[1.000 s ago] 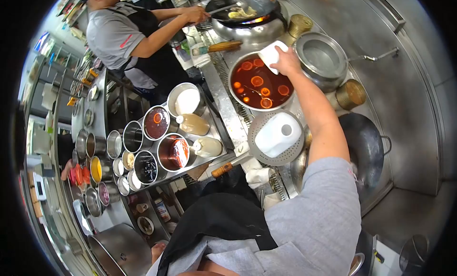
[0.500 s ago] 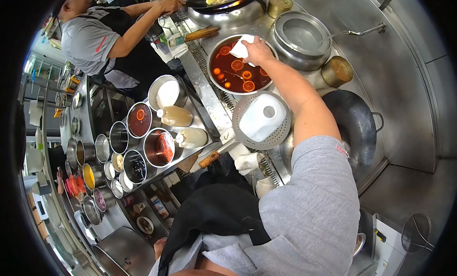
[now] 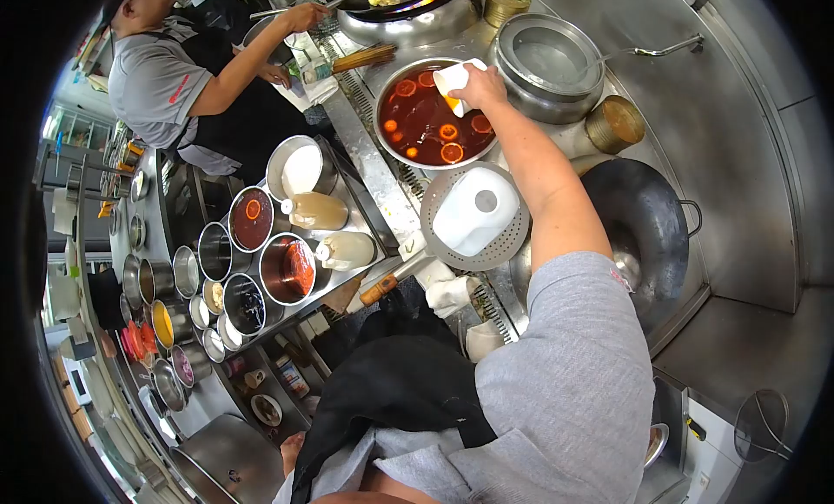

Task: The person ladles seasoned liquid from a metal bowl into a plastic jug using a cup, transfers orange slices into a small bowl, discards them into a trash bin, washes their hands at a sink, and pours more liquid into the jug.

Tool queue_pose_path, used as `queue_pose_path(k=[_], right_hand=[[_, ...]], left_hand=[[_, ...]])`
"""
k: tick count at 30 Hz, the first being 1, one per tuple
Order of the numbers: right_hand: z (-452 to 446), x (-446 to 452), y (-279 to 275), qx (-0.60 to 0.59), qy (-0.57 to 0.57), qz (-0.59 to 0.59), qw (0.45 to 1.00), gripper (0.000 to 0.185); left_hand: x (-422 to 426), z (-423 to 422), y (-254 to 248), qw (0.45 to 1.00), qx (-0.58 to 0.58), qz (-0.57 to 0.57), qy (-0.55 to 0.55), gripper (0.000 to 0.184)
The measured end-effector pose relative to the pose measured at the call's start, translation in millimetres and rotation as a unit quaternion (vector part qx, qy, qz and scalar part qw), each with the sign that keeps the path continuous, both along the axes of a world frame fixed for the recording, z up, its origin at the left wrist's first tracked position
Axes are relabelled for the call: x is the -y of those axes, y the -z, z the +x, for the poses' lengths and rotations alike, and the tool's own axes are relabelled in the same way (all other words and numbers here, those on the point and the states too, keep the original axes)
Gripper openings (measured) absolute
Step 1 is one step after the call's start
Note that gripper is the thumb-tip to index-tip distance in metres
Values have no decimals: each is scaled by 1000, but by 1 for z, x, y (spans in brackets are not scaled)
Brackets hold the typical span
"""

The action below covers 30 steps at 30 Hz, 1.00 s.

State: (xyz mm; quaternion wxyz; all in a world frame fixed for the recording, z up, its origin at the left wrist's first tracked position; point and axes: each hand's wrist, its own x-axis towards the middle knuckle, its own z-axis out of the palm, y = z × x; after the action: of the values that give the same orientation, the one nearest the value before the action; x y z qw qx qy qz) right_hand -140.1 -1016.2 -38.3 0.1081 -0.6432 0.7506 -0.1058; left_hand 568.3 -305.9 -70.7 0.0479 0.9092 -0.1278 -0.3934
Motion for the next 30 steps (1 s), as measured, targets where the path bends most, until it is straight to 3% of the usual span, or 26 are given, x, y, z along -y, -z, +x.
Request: queue_pose_path(k=[18,24,27,29,30], right_hand=[[3,23,37,14,9,59,998,80],[1,26,47,54,59,75,994,82],[-4,30,64,56,94,68,992,80],[-10,32,65,211,145,96,962,75],[-15,28,66,323,181,123,921,67]], left_hand=[[-26,-8,-26,996,6,83,-21,27],[-23,-2,-29,997,-3,63,-39,27],[-12,-4,-26,997,17,79,4,24],[-1,-4,-16,998,-5,59,-10,22],[2,-4,-12,998,-13,52,-15,22]])
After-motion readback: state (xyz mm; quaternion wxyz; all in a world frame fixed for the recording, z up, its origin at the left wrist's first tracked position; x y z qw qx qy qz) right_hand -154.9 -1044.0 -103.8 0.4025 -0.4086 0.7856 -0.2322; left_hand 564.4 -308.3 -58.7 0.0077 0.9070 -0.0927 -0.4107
